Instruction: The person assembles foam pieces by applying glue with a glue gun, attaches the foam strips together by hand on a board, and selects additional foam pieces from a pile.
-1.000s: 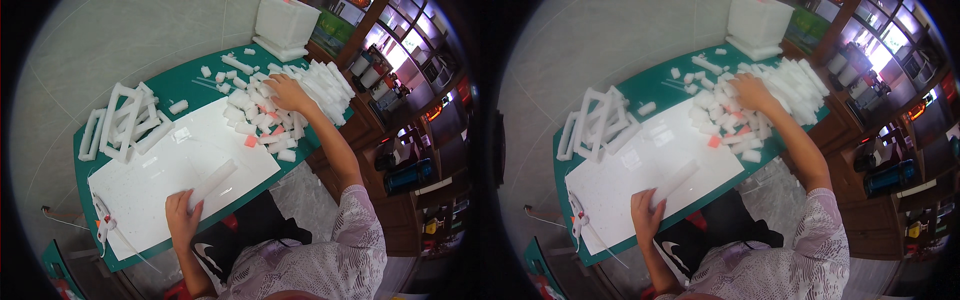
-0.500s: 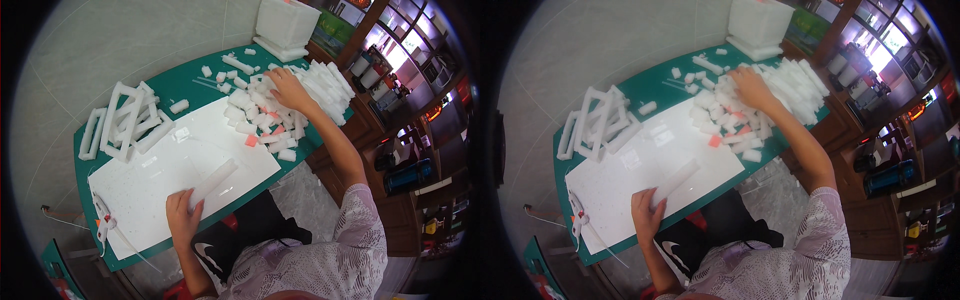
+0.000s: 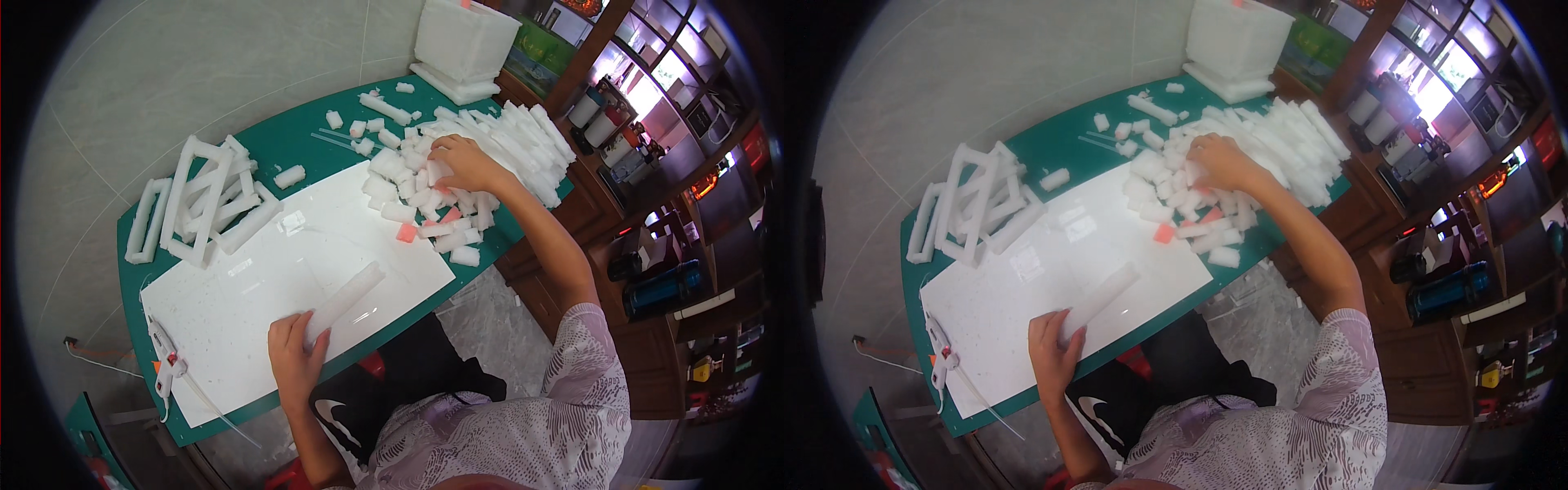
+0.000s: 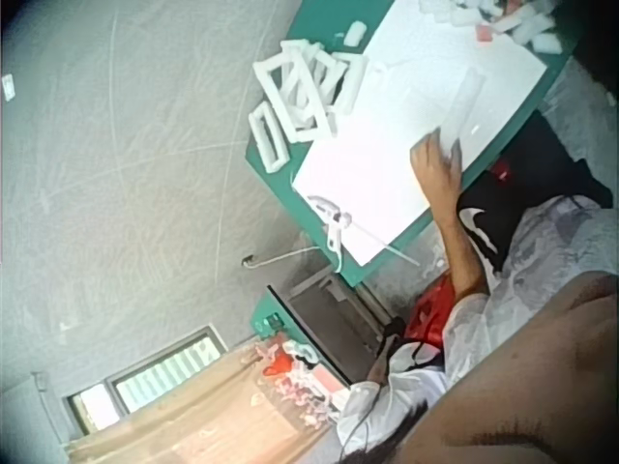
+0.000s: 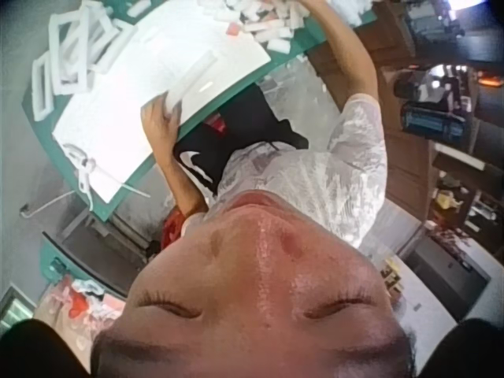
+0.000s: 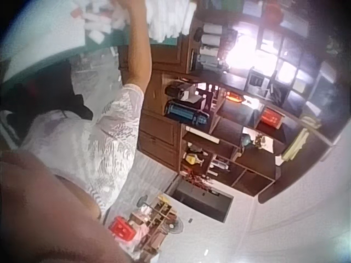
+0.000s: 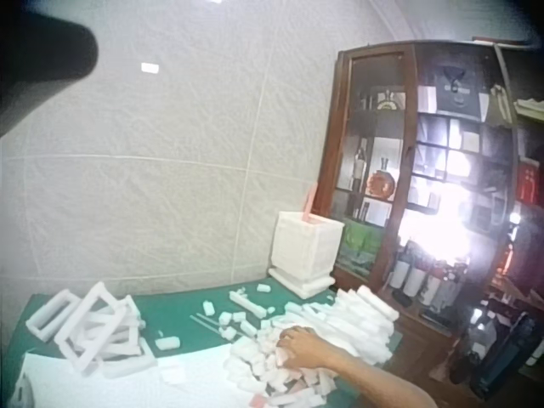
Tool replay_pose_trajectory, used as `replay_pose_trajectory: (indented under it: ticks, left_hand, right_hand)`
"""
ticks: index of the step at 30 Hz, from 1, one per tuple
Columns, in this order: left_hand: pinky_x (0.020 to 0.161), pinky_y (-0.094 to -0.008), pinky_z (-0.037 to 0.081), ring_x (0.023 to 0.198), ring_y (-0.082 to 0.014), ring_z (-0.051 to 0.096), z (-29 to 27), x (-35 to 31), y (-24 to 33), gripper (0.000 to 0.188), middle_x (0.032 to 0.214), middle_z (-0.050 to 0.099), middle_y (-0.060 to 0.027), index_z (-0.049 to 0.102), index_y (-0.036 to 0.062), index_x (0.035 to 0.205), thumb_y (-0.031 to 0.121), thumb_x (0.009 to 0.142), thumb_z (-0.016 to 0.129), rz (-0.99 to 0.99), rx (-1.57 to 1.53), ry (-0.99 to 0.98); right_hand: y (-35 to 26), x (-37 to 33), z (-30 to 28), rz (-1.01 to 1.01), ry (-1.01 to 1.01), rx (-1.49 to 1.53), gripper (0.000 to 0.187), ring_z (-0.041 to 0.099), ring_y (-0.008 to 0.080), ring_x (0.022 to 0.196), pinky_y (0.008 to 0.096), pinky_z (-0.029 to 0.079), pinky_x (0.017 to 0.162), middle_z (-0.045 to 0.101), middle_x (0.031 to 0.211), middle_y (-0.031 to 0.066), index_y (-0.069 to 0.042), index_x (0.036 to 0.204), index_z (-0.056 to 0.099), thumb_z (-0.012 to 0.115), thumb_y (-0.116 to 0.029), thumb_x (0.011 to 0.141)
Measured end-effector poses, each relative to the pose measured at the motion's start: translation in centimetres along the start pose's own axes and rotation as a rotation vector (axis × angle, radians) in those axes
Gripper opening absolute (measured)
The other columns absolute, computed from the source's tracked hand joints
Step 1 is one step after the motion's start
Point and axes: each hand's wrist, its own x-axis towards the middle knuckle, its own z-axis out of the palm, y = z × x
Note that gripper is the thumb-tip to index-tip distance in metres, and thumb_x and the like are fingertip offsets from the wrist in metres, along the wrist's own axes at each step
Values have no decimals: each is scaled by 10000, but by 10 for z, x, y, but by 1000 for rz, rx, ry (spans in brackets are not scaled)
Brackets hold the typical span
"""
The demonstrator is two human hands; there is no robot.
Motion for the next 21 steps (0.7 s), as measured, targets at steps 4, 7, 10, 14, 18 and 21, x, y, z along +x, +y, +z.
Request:
replay_pose_trajectory:
  ticks: [4,7,10,14,18,21]
  left_hand:
    - [909,-410,473,1024,-332,591,0,0,-1,414,1090,658,-139,689,8,1118,103,738,821,3,-2,0]
    - [907,-409,473,1023,-330,591,0,0,-1,415,1090,658,-138,688,8,1119,103,737,821,13,3,6]
    - [907,-408,473,1021,-330,591,0,1,0,413,1090,657,-140,689,7,1116,104,737,821,7,-1,3]
    - [906,-408,472,1018,-330,591,0,0,-1,412,1088,656,-140,690,6,1115,105,737,821,11,-4,5]
    - [902,-407,473,1016,-329,590,0,0,0,412,1084,656,-141,690,5,1115,104,737,823,12,-7,8]
    - [901,-406,473,1019,-328,590,-1,1,1,413,1084,655,-140,690,4,1117,103,738,823,12,-3,6]
  right_hand:
    - [10,-1,5,-47,107,80,550,463,307,1345,451,337,1138,565,1387,119,-94,1290,642,796,-269,792]
    - [11,-2,8,-50,139,71,597,464,308,1346,450,336,1139,565,1391,119,-103,1333,615,799,-284,796]
    - [10,-3,12,-39,137,72,635,455,308,1355,454,330,1143,556,1404,118,-112,1368,590,803,-290,797]
    - [3,-3,16,-32,134,-12,617,446,309,1360,455,317,1150,556,1398,115,-114,1351,596,805,-291,798]
    - [2,-2,14,-46,124,14,583,447,307,1355,459,314,1151,563,1380,110,-107,1314,610,808,-284,794]
    - [4,-4,11,-61,197,4,556,466,314,1330,457,322,1145,575,1355,110,-91,1273,624,814,-273,783]
